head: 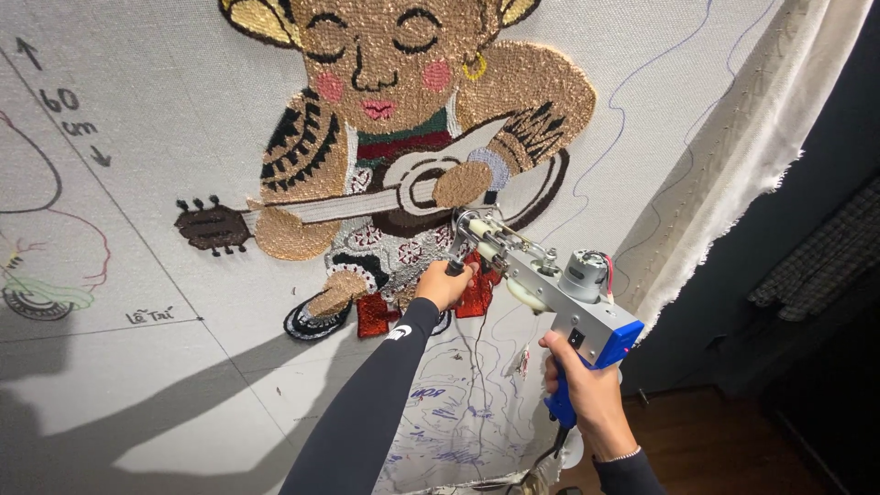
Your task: The person uses a tufting gun to apply red yarn to a canvas, following a pre-drawn design. They guide the tool to fill in sections of the figure's clothing, occasionally pulling the yarn through the machine by hand.
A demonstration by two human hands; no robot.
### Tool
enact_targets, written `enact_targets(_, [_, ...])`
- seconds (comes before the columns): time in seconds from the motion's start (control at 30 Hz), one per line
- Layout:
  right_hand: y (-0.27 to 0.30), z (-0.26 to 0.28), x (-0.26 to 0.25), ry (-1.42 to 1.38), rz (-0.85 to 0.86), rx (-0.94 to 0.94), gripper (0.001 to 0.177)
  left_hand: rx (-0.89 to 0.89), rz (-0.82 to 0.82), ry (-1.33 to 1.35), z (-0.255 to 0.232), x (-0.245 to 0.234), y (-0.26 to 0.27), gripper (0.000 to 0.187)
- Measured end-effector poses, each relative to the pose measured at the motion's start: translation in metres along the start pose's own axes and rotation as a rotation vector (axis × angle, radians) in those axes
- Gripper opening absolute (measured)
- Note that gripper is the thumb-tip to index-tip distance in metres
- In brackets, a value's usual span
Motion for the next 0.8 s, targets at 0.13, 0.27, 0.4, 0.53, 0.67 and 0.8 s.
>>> enact_targets(0.13, [0.001,0.001,-0.002,-0.002,0.001,-0.014,0.024,0.006,-0.01,0.005,-0.008,0.001,0.005,0.036])
enact_targets(0.27, [0.003,0.004,-0.004,-0.023,0.006,-0.02,0.025,-0.033,-0.018,0.01,0.002,0.006,-0.004,0.042])
enact_targets(0.4, [0.007,0.004,-0.013,-0.05,0.019,0.0,0.024,0.055,-0.055,-0.033,0.033,0.015,-0.036,0.038])
enact_targets(0.53, [0.012,0.001,-0.032,-0.108,0.064,0.014,0.033,0.246,0.022,0.201,0.047,0.05,-0.061,0.046])
enact_targets(0.67, [0.02,-0.009,-0.056,-0.183,0.119,0.027,0.048,0.271,0.213,0.401,0.008,0.078,-0.017,0.064])
enact_targets(0.8, [0.03,-0.008,-0.064,-0.192,0.14,0.033,0.052,0.184,0.273,0.335,0.012,0.099,-0.016,0.07])
Point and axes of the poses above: each hand's wrist, its own y-axis away from the middle knuckle, its own x-axis out of the palm, z = x × y, the point moved 9 cm from there along -y, towards the middle knuckle, and after that the axes turned 15 degrees about z, right-handed, at the moved point
